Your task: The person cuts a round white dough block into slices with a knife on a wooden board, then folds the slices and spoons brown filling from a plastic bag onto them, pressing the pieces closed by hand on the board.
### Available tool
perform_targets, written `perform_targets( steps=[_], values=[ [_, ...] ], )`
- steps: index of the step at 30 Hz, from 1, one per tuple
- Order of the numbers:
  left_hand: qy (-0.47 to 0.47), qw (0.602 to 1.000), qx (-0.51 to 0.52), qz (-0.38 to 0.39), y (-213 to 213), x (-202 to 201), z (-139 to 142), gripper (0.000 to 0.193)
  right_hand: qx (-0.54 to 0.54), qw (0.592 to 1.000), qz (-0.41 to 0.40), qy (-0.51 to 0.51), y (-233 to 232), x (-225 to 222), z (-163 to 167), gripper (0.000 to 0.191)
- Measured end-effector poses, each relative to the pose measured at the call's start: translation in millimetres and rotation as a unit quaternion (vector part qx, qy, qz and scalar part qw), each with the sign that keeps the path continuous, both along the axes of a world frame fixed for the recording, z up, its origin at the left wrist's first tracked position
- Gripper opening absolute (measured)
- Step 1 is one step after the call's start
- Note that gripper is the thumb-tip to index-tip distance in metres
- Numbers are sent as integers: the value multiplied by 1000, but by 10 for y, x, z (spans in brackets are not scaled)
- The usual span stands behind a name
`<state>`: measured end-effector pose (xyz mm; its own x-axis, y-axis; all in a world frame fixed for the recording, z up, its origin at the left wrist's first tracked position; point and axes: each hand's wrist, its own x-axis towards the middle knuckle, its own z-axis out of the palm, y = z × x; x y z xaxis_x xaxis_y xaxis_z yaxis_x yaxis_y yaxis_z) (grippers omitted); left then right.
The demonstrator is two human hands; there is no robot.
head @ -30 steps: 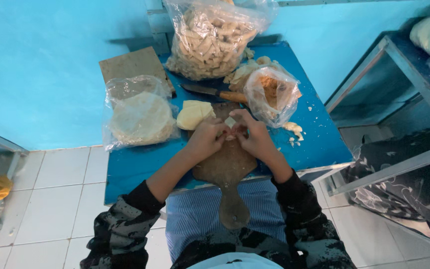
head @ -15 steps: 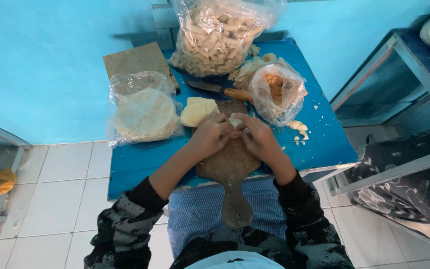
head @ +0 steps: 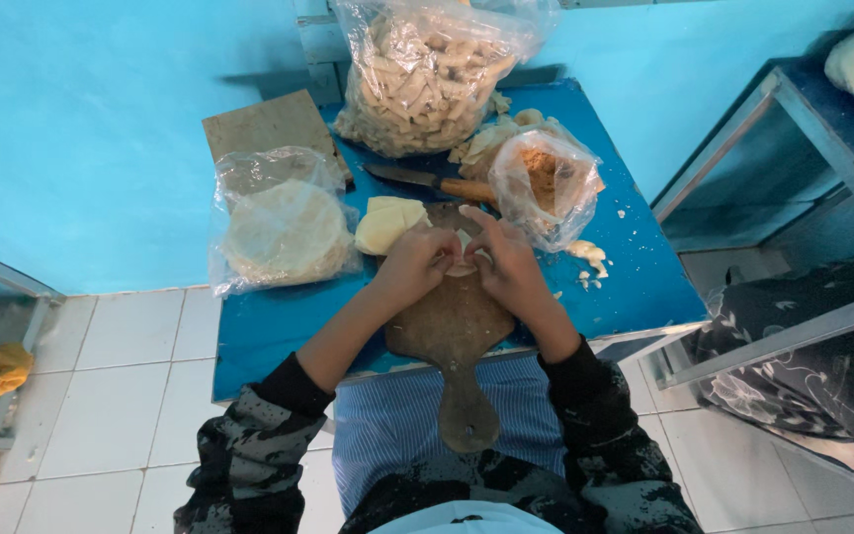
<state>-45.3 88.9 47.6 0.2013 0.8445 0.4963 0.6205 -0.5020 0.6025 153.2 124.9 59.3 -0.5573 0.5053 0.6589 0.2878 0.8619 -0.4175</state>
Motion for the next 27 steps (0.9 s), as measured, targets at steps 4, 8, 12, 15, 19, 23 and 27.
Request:
perform_targets(
  steps=[4, 8, 12, 15, 19, 23, 27],
  values=[
    [54, 996, 67, 24, 6, 31, -18, 9, 17, 999, -34, -32, 3, -13, -18, 74],
    [53, 992, 109, 36, 1, 54, -52, 7, 32, 999, -20, -16, -12, -11, -36, 65],
    [54, 992, 103, 40, -14, 44, -43, 7, 43, 998, -32, -26, -13, -18, -56, 58],
    [41, 993, 109, 30, -26, 26, -6, 10, 23, 999, -33, -28, 0, -22, -87, 59],
    [67, 991, 119, 17, -74, -12, 31, 14, 36, 998, -37, -26, 30, -34, -144, 61],
    [89, 988, 126, 26, -82, 8, 29, 10, 81, 996, -37, 9, 34, -51, -181, 57],
    [109, 981, 152, 43, -50, 27, 16, 8, 72, 997, -36, 6, 4, -38, -173, 61]
  ],
)
